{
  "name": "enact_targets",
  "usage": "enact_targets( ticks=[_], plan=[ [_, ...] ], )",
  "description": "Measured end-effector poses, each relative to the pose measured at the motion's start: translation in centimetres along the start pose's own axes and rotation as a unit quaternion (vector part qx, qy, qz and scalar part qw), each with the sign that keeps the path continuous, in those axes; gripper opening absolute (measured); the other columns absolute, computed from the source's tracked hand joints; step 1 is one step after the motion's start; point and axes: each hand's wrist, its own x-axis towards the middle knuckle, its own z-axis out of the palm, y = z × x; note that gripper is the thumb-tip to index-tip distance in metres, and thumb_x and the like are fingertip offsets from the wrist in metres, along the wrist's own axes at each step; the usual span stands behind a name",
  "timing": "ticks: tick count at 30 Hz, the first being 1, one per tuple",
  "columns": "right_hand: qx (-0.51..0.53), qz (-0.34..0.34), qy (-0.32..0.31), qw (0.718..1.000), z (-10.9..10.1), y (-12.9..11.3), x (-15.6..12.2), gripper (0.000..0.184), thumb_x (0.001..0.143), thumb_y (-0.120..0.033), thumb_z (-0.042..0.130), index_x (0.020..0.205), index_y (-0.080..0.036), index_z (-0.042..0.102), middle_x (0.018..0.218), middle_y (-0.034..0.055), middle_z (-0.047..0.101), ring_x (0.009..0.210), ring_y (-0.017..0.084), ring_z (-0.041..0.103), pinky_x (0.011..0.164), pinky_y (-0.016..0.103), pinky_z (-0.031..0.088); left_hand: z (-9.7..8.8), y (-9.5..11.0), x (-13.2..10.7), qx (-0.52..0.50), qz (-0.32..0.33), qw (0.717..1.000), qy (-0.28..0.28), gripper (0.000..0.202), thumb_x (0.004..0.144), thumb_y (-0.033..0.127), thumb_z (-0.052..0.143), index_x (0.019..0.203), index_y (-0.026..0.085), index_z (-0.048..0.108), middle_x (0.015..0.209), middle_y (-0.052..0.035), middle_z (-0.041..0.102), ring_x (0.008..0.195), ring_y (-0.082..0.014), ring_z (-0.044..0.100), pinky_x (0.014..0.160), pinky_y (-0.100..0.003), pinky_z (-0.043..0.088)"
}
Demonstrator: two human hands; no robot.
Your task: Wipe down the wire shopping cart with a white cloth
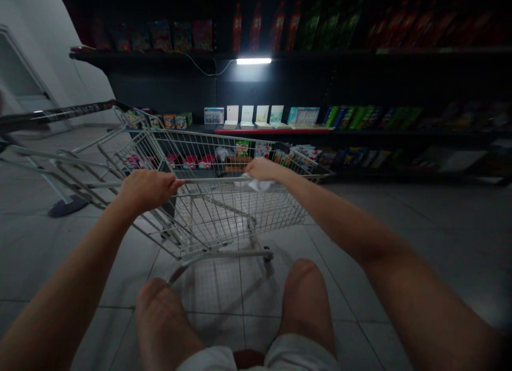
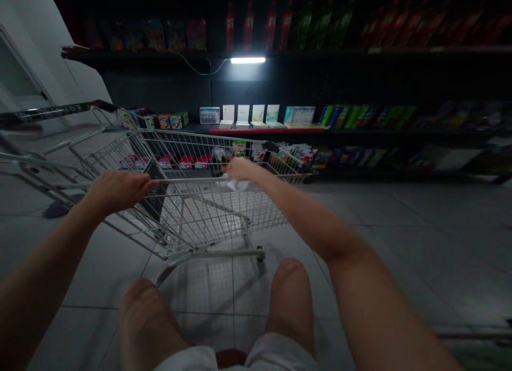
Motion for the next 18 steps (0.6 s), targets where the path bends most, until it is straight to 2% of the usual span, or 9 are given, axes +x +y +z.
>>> enact_targets(
  ticks=[2,4,6,7,9,11,15,18],
  plan=[
    [-0.001,0.016,-0.004,1.000,1.0,-2.7,0.5,0.026,0.092,-0.028,0.050,0.092,-0.018,0.073,0.086,0.0052,0.069,0.080,0.014,0.062,0.077,0.030,0.051,0.0,0.1,0.0,0.002,0.000,1.000,0.005,0.065,0.095,0.056,0.014,0.096,0.019,0.067,0.090,-0.0146,0.072,0.084,-0.0338,0.069,0.064,-0.037,0.044],
    [0.000,0.009,0.002,1.000,1.8,-5.1,0.6,0.030,0.093,-0.025,0.045,0.097,-0.017,0.073,0.092,0.0062,0.069,0.084,0.015,0.062,0.079,0.030,0.050,-0.1,0.1,-0.1,0.002,-0.005,1.000,0.010,0.066,0.095,0.057,0.013,0.095,0.020,0.067,0.088,-0.0142,0.072,0.084,-0.0345,0.069,0.064,-0.037,0.043],
    [-0.009,-0.035,0.042,0.998,2.3,-6.2,0.2,0.033,0.094,-0.023,0.040,0.108,-0.017,0.070,0.102,0.0075,0.067,0.094,0.016,0.060,0.085,0.031,0.048,-0.1,0.1,-0.2,0.000,-0.009,1.000,0.013,0.067,0.094,0.060,0.012,0.096,0.021,0.067,0.088,-0.0141,0.072,0.084,-0.0353,0.069,0.064,-0.038,0.043],
    [-0.018,-0.068,0.059,0.996,2.4,-6.1,-0.3,0.035,0.095,-0.023,0.038,0.112,-0.018,0.068,0.107,0.0078,0.065,0.099,0.017,0.059,0.088,0.031,0.047,0.0,0.0,-0.2,-0.002,-0.012,1.000,0.012,0.067,0.094,0.061,0.013,0.096,0.022,0.067,0.089,-0.0141,0.072,0.084,-0.0354,0.069,0.065,-0.038,0.043],
    [-0.040,-0.120,0.071,0.989,2.5,-4.1,-1.7,0.036,0.095,-0.025,0.038,0.117,-0.020,0.066,0.111,0.0077,0.063,0.102,0.017,0.056,0.092,0.031,0.046,0.2,-0.4,-0.3,-0.004,-0.015,1.000,0.012,0.065,0.093,0.061,0.015,0.096,0.023,0.067,0.089,-0.0139,0.072,0.084,-0.0351,0.069,0.065,-0.038,0.043],
    [-0.060,-0.138,0.073,0.986,2.4,-0.6,-3.3,0.037,0.094,-0.026,0.039,0.119,-0.021,0.066,0.112,0.0079,0.062,0.103,0.018,0.055,0.093,0.032,0.046,0.6,-0.8,-0.4,0.000,-0.015,1.000,0.017,0.064,0.093,0.061,0.015,0.094,0.024,0.067,0.087,-0.0134,0.072,0.082,-0.0343,0.069,0.064,-0.038,0.043],
    [-0.086,-0.123,0.105,0.983,2.3,6.8,-6.7,0.037,0.091,-0.025,0.041,0.117,-0.021,0.067,0.113,0.0100,0.061,0.105,0.021,0.053,0.097,0.038,0.045,1.4,-1.4,-0.4,0.018,-0.004,0.999,0.032,0.066,0.093,0.062,0.011,0.091,0.024,0.066,0.082,-0.0125,0.072,0.078,-0.0332,0.069,0.060,-0.037,0.041],
    [-0.109,-0.089,0.137,0.980,2.8,9.2,-8.2,0.038,0.087,-0.040,0.052,0.118,-0.022,0.066,0.121,0.0116,0.057,0.113,0.026,0.049,0.102,0.047,0.041,1.3,-1.1,-0.2,0.022,-0.001,0.999,0.026,0.068,0.093,0.062,0.009,0.090,0.024,0.065,0.082,-0.0124,0.072,0.077,-0.0327,0.069,0.060,-0.037,0.041]
  ],
)
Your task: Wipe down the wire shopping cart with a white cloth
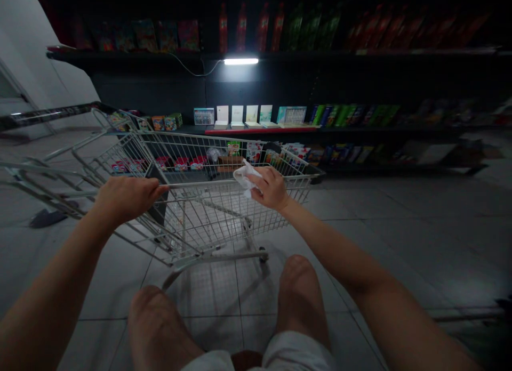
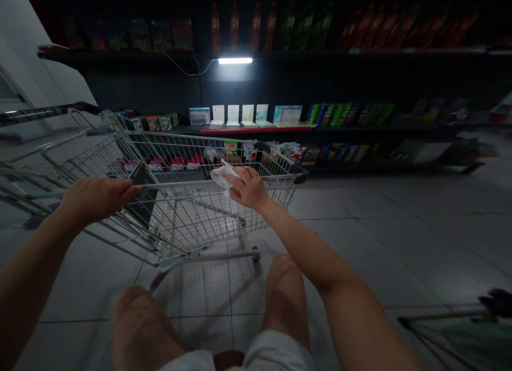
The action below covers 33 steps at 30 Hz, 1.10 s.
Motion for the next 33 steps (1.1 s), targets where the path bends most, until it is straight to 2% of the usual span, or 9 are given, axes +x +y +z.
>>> enact_targets(
  ticks=[3,7,11,14,18,21,25,30,33],
  plan=[
    [-0.003,0.019,-0.003,1.000,0.3,-0.1,0.1,0.039,0.085,-0.048,0.060,0.116,-0.026,0.067,0.120,0.0110,0.058,0.113,0.027,0.049,0.103,0.048,0.041,-0.6,0.7,0.2,0.002,-0.006,1.000,-0.001,0.068,0.094,0.061,0.009,0.093,0.023,0.065,0.085,-0.0126,0.073,0.080,-0.0321,0.069,0.062,-0.037,0.043],
    [0.068,-0.001,-0.065,0.996,-0.3,0.0,2.4,0.028,0.093,-0.030,0.050,0.113,-0.029,0.070,0.110,0.0070,0.065,0.102,0.018,0.058,0.097,0.037,0.048,-1.1,1.3,0.4,-0.010,-0.007,1.000,-0.005,0.066,0.095,0.058,0.012,0.094,0.021,0.067,0.088,-0.0140,0.073,0.082,-0.0342,0.069,0.064,-0.038,0.044],
    [0.162,0.082,-0.083,0.980,-1.6,0.0,6.8,0.032,0.093,-0.023,0.046,0.118,-0.020,0.067,0.113,0.0068,0.069,0.104,0.016,0.063,0.096,0.033,0.049,-1.2,1.5,0.6,-0.013,-0.006,1.000,-0.010,0.067,0.095,0.058,0.012,0.096,0.020,0.067,0.089,-0.0140,0.073,0.083,-0.0345,0.069,0.065,-0.038,0.045],
    [0.211,0.128,-0.106,0.963,-2.2,-2.0,11.3,0.035,0.091,-0.019,0.047,0.121,-0.019,0.066,0.119,0.0064,0.068,0.108,0.017,0.062,0.097,0.034,0.048,-1.3,1.7,0.6,-0.008,-0.011,1.000,-0.013,0.067,0.095,0.059,0.011,0.097,0.020,0.066,0.088,-0.0137,0.072,0.083,-0.0334,0.069,0.066,-0.037,0.045],
    [0.262,0.071,-0.237,0.933,-1.7,-7.0,16.0,0.038,0.085,-0.019,0.052,0.119,-0.018,0.068,0.105,0.0062,0.072,0.094,0.015,0.064,0.089,0.030,0.048,-1.6,2.1,0.5,-0.010,-0.019,1.000,-0.020,0.066,0.096,0.058,0.011,0.099,0.021,0.066,0.087,-0.0125,0.073,0.082,-0.0323,0.069,0.064,-0.037,0.044],
    [0.327,0.054,-0.394,0.857,-0.9,-9.7,17.3,0.034,0.083,-0.027,0.059,0.112,-0.014,0.071,0.090,0.0067,0.073,0.077,0.013,0.063,0.076,0.027,0.051,-1.7,2.1,0.3,-0.012,-0.020,1.000,-0.015,0.064,0.096,0.058,0.013,0.099,0.021,0.066,0.086,-0.0117,0.073,0.081,-0.0317,0.070,0.062,-0.035,0.043],
    [0.411,0.104,-0.573,0.701,-1.0,-9.2,17.5,0.038,0.088,-0.037,0.055,0.113,-0.010,0.069,0.081,0.0080,0.071,0.066,0.012,0.063,0.063,0.025,0.053,-1.7,1.9,-0.1,-0.011,-0.005,1.000,-0.007,0.061,0.097,0.056,0.016,0.094,0.021,0.066,0.084,-0.0103,0.072,0.077,-0.0308,0.069,0.058,-0.034,0.040],
    [0.484,0.122,-0.671,0.548,-1.3,-8.1,17.6,0.043,0.086,-0.027,0.061,0.127,-0.013,0.058,0.094,0.0049,0.070,0.075,0.008,0.065,0.071,0.019,0.054,-1.8,1.5,-0.9,-0.021,0.009,1.000,0.010,0.061,0.098,0.054,0.015,0.093,0.020,0.066,0.081,-0.0099,0.072,0.074,-0.0304,0.069,0.056,-0.034,0.038],
    [0.486,0.170,-0.688,0.511,-0.1,-9.8,16.7,0.042,0.083,-0.021,0.063,0.123,-0.011,0.059,0.095,0.0015,0.071,0.078,0.006,0.065,0.073,0.014,0.050,-1.9,1.4,-1.3,-0.024,0.018,0.999,0.016,0.059,0.098,0.053,0.017,0.091,0.020,0.066,0.080,-0.0097,0.071,0.074,-0.0303,0.069,0.057,-0.034,0.037]
  ],
)
